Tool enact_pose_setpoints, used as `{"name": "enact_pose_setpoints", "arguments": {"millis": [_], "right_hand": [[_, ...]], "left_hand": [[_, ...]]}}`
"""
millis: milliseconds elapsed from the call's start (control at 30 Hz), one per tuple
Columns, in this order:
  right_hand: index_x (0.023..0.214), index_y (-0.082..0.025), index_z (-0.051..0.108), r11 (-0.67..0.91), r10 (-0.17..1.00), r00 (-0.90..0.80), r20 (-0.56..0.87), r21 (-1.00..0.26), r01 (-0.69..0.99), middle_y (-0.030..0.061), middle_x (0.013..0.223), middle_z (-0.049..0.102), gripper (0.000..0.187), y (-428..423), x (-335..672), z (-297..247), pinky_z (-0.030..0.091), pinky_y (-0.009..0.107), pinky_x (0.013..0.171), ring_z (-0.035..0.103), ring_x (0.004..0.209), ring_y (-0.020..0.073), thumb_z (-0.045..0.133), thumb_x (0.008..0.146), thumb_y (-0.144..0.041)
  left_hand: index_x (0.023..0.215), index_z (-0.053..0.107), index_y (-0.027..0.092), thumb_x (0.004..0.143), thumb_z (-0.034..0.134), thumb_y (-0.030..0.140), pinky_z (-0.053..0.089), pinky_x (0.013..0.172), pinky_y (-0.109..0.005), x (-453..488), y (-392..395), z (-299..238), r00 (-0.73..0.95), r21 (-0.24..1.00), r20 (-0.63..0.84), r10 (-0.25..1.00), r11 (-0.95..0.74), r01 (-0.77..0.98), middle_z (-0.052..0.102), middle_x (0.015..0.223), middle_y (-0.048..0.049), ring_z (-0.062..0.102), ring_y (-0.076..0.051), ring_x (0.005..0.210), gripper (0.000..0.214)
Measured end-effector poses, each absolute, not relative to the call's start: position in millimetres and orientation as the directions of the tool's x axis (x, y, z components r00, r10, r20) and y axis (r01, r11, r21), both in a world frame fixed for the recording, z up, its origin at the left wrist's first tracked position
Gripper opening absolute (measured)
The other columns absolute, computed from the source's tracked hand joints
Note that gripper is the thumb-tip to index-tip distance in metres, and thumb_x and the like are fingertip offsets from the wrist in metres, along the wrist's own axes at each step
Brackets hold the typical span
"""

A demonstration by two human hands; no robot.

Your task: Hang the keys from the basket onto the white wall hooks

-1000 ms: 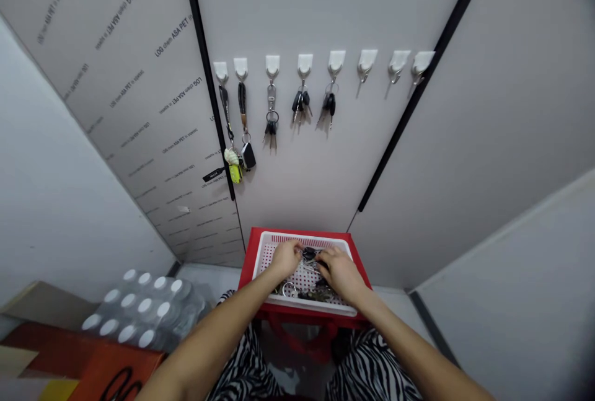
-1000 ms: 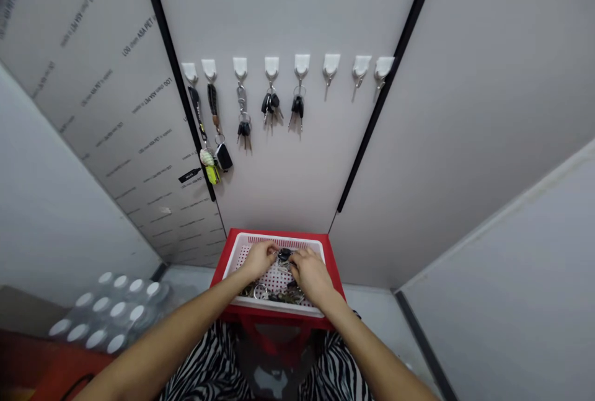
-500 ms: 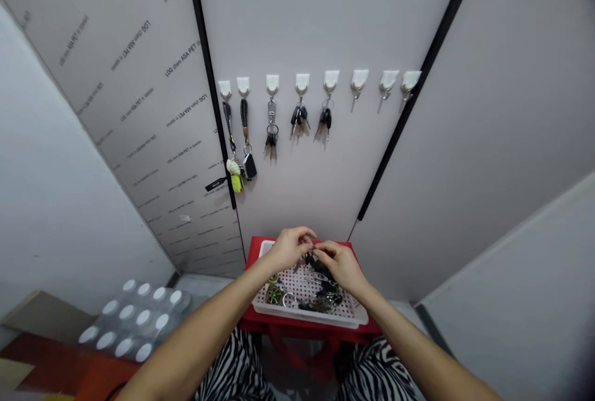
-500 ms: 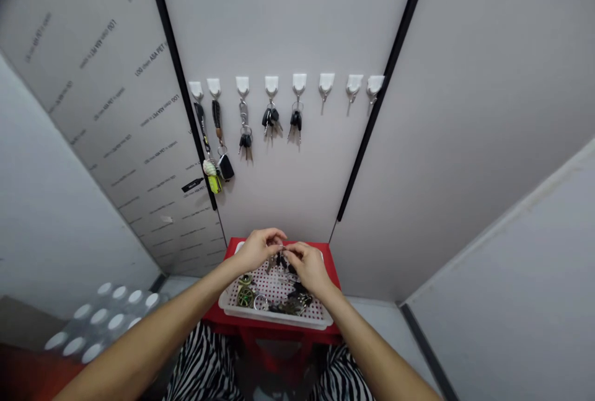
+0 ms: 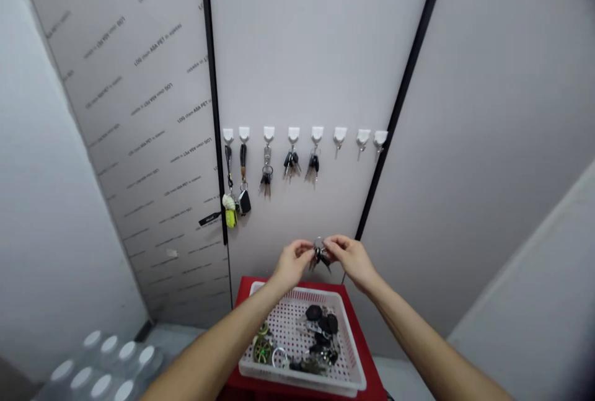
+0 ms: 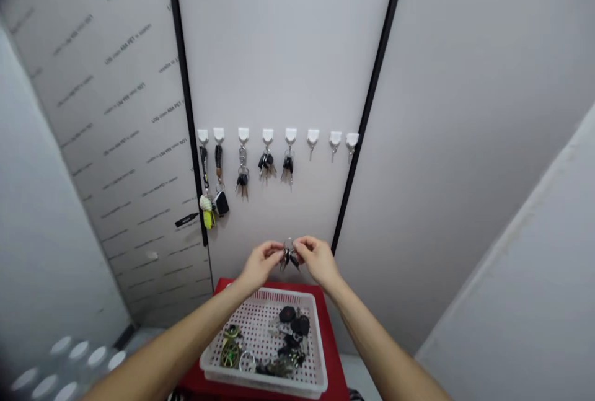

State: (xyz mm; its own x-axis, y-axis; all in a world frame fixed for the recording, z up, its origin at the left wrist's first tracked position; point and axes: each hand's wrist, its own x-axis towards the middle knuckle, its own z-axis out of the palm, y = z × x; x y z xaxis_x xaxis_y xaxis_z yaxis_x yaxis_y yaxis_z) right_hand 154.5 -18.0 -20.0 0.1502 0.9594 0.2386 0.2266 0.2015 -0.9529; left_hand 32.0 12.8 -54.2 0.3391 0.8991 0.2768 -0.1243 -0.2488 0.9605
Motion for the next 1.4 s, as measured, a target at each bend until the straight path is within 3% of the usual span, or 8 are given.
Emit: {"name": "enact_pose_setpoints", "arguments": {"millis": [267,500,633,933,1067,1133,1233,1400], "right_hand": [[0.053,-0.013,0.048,0.384,0.815,0.394,0.425,-0.905,0.181,-0.0046,0.040,0.046,0.011,22,172,94,0.037,0.017,0.038,0.042,0.035,0.0037,0.052,0.056,-0.022],[0.049,-0.014,0.046,0.368,0.687,0.567,0.454,-0.891,0.267,-0.0034,0.040,0.045,0.011,57,171,139,0.040,0.018,0.034,0.044,0.037,0.0054,0.050,0.059,-0.017],[0.050,-0.014,0.048,0.315,0.677,0.595,0.433,-0.901,0.298,-0.0031,0.038,0.044,0.009,70,172,134,0.041,0.021,0.035,0.045,0.037,0.0075,0.051,0.058,-0.017],[0.079,-0.011,0.052,0.316,0.659,0.531,0.533,-0.836,0.448,-0.0001,0.057,0.052,0.020,51,188,93,0.037,0.018,0.040,0.046,0.042,0.0043,0.044,0.063,-0.019],[0.077,-0.012,0.054,0.228,0.826,0.286,0.485,-0.752,0.618,0.0012,0.059,0.055,0.020,6,192,18,0.039,0.022,0.048,0.048,0.047,0.0069,0.046,0.062,-0.021],[0.072,-0.014,0.056,0.198,0.930,0.079,0.360,-0.669,0.716,0.0027,0.064,0.058,0.015,-22,185,-28,0.039,0.024,0.056,0.050,0.055,0.0098,0.046,0.062,-0.021],[0.072,-0.016,0.057,0.250,0.963,-0.159,0.220,-0.494,0.833,0.0038,0.072,0.059,0.016,-56,172,-86,0.038,0.026,0.062,0.050,0.066,0.0132,0.043,0.064,-0.021],[0.076,-0.019,0.056,0.234,0.965,-0.200,0.170,-0.213,0.949,0.0044,0.077,0.057,0.017,-77,160,-126,0.032,0.029,0.068,0.044,0.078,0.0173,0.044,0.064,-0.020]], "left_hand": [[0.077,0.051,0.013,0.063,0.044,0.014,0.039,0.063,-0.019,75,40,57,0.128,0.772,0.622,0.773,-0.632,0.068,0.057,0.076,-0.0029,0.051,-0.008,0.065,0.016],[0.083,0.054,0.014,0.062,0.044,0.013,0.037,0.071,-0.024,88,57,120,0.104,0.728,0.556,0.824,-0.544,0.418,0.058,0.084,-0.0064,0.050,-0.014,0.078,0.024],[0.081,0.056,0.013,0.060,0.045,0.012,0.037,0.069,-0.026,90,61,120,0.198,0.716,0.471,0.859,-0.504,0.483,0.058,0.084,-0.0085,0.051,-0.017,0.079,0.024],[0.092,0.050,0.007,0.062,0.047,0.012,0.035,0.076,-0.024,68,52,61,0.291,0.783,0.407,0.866,-0.494,0.377,0.054,0.092,-0.0096,0.049,-0.012,0.083,0.030],[0.089,0.051,0.008,0.062,0.046,0.010,0.037,0.074,-0.022,42,30,-10,0.428,0.829,0.266,0.864,-0.431,0.355,0.056,0.089,-0.0082,0.050,-0.010,0.079,0.027],[0.087,0.052,0.008,0.062,0.045,0.009,0.039,0.071,-0.022,31,14,-51,0.485,0.832,0.159,0.860,-0.381,0.404,0.057,0.086,-0.0081,0.051,-0.010,0.075,0.026],[0.085,0.053,0.010,0.062,0.042,0.009,0.040,0.069,-0.022,21,-8,-105,0.517,0.781,0.053,0.854,-0.359,0.512,0.058,0.082,-0.0062,0.051,-0.011,0.072,0.025],[0.084,0.054,0.017,0.061,0.040,0.009,0.036,0.074,-0.025,20,-26,-145,0.601,0.562,0.096,0.793,-0.542,0.625,0.056,0.085,-0.0039,0.048,-0.014,0.080,0.028]]}}
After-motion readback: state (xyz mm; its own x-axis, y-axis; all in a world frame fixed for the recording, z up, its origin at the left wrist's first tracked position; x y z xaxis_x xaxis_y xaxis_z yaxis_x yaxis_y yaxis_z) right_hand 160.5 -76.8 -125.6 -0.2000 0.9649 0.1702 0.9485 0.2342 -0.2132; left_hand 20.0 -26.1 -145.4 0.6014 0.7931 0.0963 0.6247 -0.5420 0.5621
